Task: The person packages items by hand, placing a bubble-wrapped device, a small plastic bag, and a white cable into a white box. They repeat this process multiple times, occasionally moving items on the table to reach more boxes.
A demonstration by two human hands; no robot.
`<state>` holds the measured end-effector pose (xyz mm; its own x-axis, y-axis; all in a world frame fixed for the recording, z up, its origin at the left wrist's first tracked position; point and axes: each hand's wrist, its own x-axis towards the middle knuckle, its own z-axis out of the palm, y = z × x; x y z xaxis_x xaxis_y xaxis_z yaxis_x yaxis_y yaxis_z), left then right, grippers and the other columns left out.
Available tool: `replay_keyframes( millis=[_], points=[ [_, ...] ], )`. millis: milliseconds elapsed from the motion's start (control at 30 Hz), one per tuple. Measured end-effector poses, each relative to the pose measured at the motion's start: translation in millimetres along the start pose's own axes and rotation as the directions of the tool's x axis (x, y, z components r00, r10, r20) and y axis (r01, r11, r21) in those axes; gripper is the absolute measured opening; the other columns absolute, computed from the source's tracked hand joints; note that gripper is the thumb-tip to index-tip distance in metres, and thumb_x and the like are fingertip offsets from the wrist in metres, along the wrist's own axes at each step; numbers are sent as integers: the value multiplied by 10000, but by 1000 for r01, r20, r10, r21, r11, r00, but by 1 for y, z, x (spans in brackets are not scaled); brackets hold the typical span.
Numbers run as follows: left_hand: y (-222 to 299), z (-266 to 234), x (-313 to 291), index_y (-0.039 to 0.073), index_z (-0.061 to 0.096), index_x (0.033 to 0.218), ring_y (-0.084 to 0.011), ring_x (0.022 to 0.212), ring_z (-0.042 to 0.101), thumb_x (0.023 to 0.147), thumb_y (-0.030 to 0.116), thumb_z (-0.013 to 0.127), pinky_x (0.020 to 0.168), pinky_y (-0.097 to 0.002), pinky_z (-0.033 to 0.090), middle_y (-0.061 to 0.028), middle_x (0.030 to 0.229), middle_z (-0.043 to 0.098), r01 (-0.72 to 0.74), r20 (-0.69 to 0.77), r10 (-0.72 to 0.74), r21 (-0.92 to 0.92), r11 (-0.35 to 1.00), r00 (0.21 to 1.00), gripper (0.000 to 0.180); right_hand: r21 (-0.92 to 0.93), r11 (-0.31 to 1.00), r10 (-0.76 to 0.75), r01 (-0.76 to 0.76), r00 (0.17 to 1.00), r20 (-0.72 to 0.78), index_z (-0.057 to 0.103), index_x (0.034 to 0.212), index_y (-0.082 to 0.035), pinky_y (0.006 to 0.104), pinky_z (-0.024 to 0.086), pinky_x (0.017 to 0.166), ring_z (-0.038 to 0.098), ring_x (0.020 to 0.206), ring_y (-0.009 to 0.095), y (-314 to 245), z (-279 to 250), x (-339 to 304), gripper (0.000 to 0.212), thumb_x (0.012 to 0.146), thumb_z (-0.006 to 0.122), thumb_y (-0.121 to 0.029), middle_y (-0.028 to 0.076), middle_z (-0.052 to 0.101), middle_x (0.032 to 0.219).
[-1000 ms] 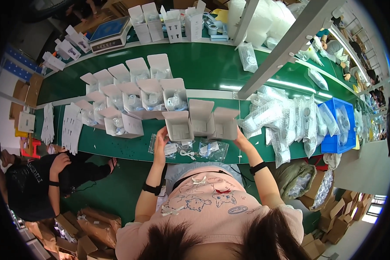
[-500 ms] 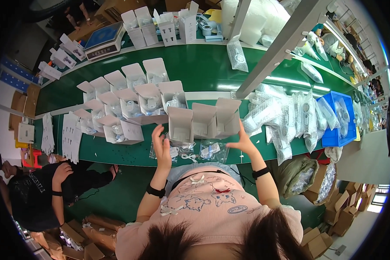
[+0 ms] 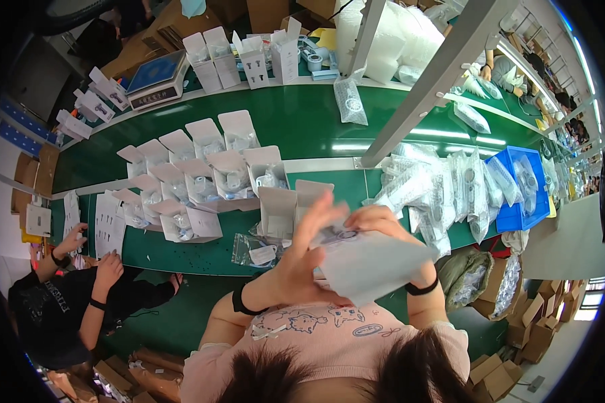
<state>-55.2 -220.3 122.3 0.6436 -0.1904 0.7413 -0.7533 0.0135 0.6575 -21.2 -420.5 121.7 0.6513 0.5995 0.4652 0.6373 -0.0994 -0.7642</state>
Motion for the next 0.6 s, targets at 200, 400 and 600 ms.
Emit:
replay_keyframes(
  millis=[200,400,600],
  points=[
    [22,-91,4,99,383,1184,-305,1016,481,735,611,490,832,-411,412,-221,1195,413,93,-199,-65,134,987,978,690,648,761,297,-2,890,-346,557,1023,7,351,389,872,505,1019,219,104,-25,125,275,846,433,-164,139,533,1071],
    [28,-130,-16,52,381,1150,-299,969,491,783,575,437,824,-415,420,-190,1142,429,204,-702,81,313,927,708,642,-199,181,683,-963,268,-679,408,1226,-154,507,347,860,441,1058,342,363,-35,176,577,719,557,-384,141,452,1171],
    [42,-115,-25,-11,419,1059,-286,901,506,818,544,399,820,-409,428,-200,1057,442,324,-747,-333,-165,931,576,605,-412,65,696,-909,337,-634,275,1304,-204,527,348,830,449,1027,360,426,4,181,619,753,534,-318,164,459,1132]
  ],
)
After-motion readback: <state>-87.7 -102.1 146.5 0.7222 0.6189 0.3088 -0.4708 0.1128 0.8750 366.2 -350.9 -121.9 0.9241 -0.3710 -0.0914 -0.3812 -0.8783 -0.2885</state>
